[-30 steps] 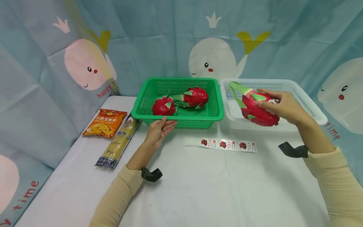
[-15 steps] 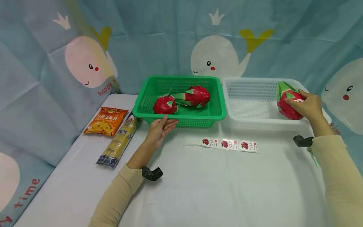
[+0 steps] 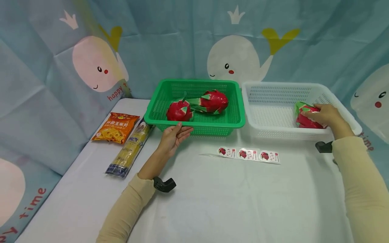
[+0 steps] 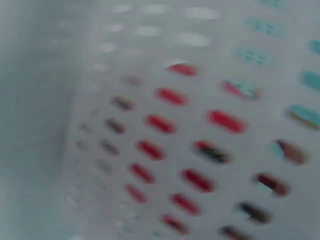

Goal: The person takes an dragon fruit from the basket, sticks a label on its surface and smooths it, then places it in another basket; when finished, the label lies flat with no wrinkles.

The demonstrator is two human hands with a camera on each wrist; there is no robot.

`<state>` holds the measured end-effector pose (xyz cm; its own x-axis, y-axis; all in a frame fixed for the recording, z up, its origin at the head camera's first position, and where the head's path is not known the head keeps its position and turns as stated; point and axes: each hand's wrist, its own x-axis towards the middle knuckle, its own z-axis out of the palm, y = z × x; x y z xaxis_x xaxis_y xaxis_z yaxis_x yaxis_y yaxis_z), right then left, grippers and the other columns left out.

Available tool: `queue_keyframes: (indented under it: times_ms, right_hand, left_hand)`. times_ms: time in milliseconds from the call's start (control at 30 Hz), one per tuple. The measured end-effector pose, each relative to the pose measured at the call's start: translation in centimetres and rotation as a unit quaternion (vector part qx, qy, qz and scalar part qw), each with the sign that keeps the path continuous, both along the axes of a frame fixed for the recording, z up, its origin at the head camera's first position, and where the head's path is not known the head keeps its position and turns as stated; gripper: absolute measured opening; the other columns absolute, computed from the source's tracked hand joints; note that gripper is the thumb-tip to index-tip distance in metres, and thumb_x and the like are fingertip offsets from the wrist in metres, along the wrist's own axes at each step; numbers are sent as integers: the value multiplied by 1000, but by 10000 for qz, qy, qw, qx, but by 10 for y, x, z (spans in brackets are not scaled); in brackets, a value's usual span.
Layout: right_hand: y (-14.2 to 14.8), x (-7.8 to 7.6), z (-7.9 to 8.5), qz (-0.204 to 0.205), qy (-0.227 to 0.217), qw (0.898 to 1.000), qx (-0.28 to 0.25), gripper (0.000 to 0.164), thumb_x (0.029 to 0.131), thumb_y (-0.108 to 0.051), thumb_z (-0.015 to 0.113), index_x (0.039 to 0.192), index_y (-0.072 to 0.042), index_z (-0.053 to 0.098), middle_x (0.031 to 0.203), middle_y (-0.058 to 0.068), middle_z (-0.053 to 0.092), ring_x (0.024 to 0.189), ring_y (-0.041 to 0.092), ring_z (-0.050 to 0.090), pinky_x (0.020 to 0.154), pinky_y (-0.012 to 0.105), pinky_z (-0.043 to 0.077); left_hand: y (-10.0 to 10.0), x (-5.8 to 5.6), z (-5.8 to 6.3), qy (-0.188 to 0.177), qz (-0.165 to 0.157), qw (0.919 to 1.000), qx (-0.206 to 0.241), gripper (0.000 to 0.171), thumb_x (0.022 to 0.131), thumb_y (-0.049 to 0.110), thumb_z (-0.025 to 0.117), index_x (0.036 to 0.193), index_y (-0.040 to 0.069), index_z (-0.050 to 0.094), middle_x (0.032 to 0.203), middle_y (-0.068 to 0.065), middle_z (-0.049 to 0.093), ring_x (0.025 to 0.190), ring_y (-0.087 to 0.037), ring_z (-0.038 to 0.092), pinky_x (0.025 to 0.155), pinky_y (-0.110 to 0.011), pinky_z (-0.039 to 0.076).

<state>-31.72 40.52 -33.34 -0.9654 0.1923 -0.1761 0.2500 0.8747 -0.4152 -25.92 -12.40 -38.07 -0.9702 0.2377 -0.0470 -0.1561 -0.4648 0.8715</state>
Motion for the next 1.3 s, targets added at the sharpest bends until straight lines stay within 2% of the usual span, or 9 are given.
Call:
queue_keyframes:
  times_ms: [100,200,333,567,700,833,1033,1133,1300]
  right_hand:
    - [-12,-3,12,219,169,9994,183,87,90,-49,47,142,7,7,137,41,20,113,54,29,93,68,34]
    - [-34,-10,24,435,746,9961,198,79,92,-44,45,142,7,12,139,39,21,121,54,28,97,68,27]
    - [-75,-20,37,1012,1422,9847,-17,69,94,-39,43,143,4,20,141,34,26,129,52,23,104,65,21]
    - [-182,-43,45,2141,1747,9598,-493,63,92,-32,54,142,-1,30,136,27,42,126,45,37,101,59,34]
    - [-237,-52,54,2886,928,9524,-334,68,91,-32,56,144,-4,25,139,26,39,127,41,38,101,55,36]
    - [-271,-67,64,3360,35,9418,-79,74,91,-34,54,147,-5,15,147,23,28,134,38,30,107,54,30]
    - [-287,-91,50,3212,-616,9449,-132,78,92,-37,52,147,-3,8,153,19,11,140,36,12,112,52,22]
    - [-282,-94,39,2962,-926,9502,-299,83,91,-38,53,148,-5,2,154,17,6,141,35,7,113,52,20]
    - [-275,-95,27,2743,-928,9565,-355,85,90,-38,55,148,-9,0,155,16,3,142,35,5,113,53,17]
  left_hand:
    - [0,0,1,-15,8,10000,0,31,99,21,40,111,-7,49,92,-4,71,91,-12,68,79,-22,53]
    - [-1,1,1,-47,31,10000,30,30,99,20,40,110,-6,49,91,-4,71,90,-12,68,79,-22,53]
    - [0,2,1,-67,45,10000,38,29,99,20,39,108,-6,49,91,-4,71,90,-11,68,79,-21,54]
    - [-1,3,0,-136,176,9998,25,23,99,20,40,101,-2,48,89,-3,72,88,-11,68,77,-20,54]
    - [1,4,0,-196,207,9996,34,21,98,20,42,99,0,48,89,-4,71,88,-11,69,77,-21,54]
    - [4,3,0,-182,207,9996,48,21,98,20,43,101,0,49,90,-4,71,89,-12,68,78,-21,54]
    - [11,7,-2,-123,237,9996,-57,20,98,20,42,97,1,49,91,-3,71,90,-11,68,78,-21,54]
    - [18,7,-2,-143,131,9997,-122,21,98,21,42,95,2,50,91,-2,71,90,-11,68,78,-21,54]
    - [26,7,-1,-93,35,9998,-173,22,99,20,42,93,1,52,91,-2,71,89,-11,68,81,-24,52]
